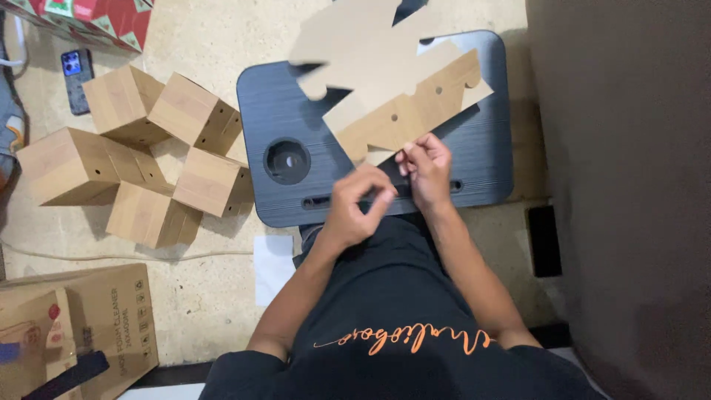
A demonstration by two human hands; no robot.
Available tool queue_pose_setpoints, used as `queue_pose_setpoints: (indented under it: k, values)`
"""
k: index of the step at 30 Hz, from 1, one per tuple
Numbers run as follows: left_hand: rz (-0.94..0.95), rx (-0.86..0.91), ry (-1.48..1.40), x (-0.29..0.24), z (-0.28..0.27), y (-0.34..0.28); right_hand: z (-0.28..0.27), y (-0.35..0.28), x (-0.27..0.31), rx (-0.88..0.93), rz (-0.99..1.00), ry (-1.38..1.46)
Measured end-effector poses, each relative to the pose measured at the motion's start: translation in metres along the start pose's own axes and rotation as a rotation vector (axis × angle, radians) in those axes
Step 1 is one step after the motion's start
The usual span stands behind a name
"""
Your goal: Folding cardboard sheets into small boxes on a lap desk
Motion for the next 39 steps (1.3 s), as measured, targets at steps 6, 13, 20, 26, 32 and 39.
queue_pose_setpoints:
  k: [6, 13, 20, 26, 32, 39]
  values:
    - [-0.360, 0.139, -0.196, 0.085, 0.030, -0.065, 0.003, 0.007, -0.047, 0.019, 0.070, 0.099]
    - [-0.673, 0.004, -0.084, 0.075, 0.028, -0.025, -0.037, 0.037, -0.102, 0.113, 0.042, 0.187]
    - [-0.417, 0.046, -0.119, 0.098, 0.031, -0.039, -0.022, 0.021, -0.075, 0.111, 0.100, 0.180]
    - [-0.225, 0.017, -0.349, 0.106, 0.026, -0.040, 0.003, 0.006, -0.042, 0.199, 0.076, 0.156]
    - [-0.271, 0.049, -0.537, 0.100, 0.027, -0.040, 0.012, -0.002, -0.035, 0.293, 0.018, 0.164]
    - [-0.236, 0.135, -0.179, 0.090, 0.017, -0.038, -0.001, -0.002, -0.029, 0.220, -0.164, -0.360]
Point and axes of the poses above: each hand's wrist, its own y-axis towards the middle knuckle, its own z-axis out of the palm, x = y × z, the point moved 2 cm from there along y, towards the middle knuckle, and after that the axes turned 13 degrees about z, right-handed, at the moved point
